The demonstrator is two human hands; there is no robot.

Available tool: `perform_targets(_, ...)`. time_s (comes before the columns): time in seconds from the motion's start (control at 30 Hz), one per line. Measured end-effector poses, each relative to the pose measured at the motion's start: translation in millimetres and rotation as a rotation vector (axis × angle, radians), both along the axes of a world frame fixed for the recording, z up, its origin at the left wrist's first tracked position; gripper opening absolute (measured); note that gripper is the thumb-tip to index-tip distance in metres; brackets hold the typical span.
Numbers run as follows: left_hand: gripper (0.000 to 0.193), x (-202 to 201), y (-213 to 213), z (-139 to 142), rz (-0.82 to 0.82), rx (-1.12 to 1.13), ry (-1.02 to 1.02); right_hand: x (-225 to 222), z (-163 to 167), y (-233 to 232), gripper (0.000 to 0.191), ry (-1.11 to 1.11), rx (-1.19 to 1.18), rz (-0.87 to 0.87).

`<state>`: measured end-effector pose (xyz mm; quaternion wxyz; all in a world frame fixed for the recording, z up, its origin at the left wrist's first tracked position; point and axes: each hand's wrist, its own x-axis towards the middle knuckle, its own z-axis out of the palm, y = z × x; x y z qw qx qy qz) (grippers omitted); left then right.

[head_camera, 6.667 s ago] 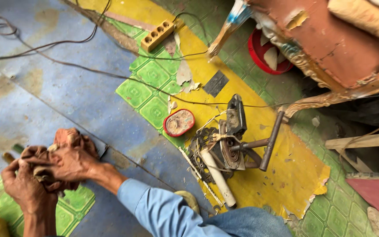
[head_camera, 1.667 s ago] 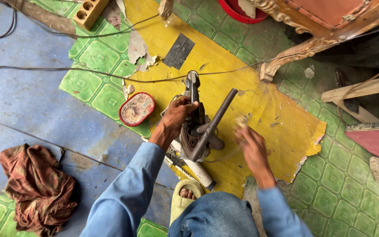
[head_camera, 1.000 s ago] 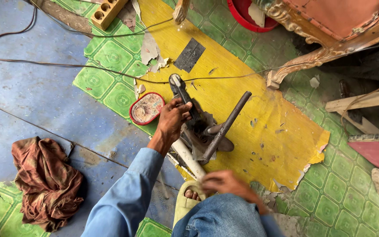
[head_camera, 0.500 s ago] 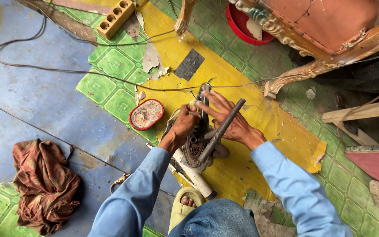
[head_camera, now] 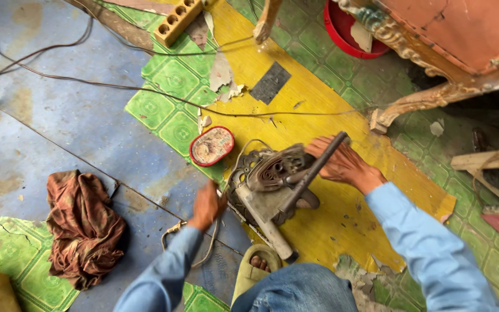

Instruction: The person wipes hand tools one at a time with a rag and places the cleaned tools into a plastic jug container on the floor. They work through a pile of wrenches, pliers, and scissors, occasionally picking tools out of the container and wiping them again.

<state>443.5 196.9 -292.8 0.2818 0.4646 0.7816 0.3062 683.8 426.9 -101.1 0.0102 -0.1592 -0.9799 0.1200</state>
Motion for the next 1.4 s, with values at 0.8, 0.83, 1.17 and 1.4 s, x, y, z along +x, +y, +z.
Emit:
perform_targets(0.8,0.018,-29,-54,9,0.256,0.034,-0.189,-93,85,55,0.034,-0.111,-0.423,-0.357)
perform_targets(0.83,0.018,-35,-53,12,0.255,0.048,-0.202,-102,95,49,0.035,-0.14,-0.404,-0.31)
perform_targets(1.17,0.017,-86,-62,29,0.326,-0.052,-0.71,-176,143,-71,0.035,-0.213,-0.447,0.013)
perform_targets(1.4,0.015,-109,-79,29,0.367,-0.077,-0.944,-178,120,-189,0.031,0.009,-0.569,0.091)
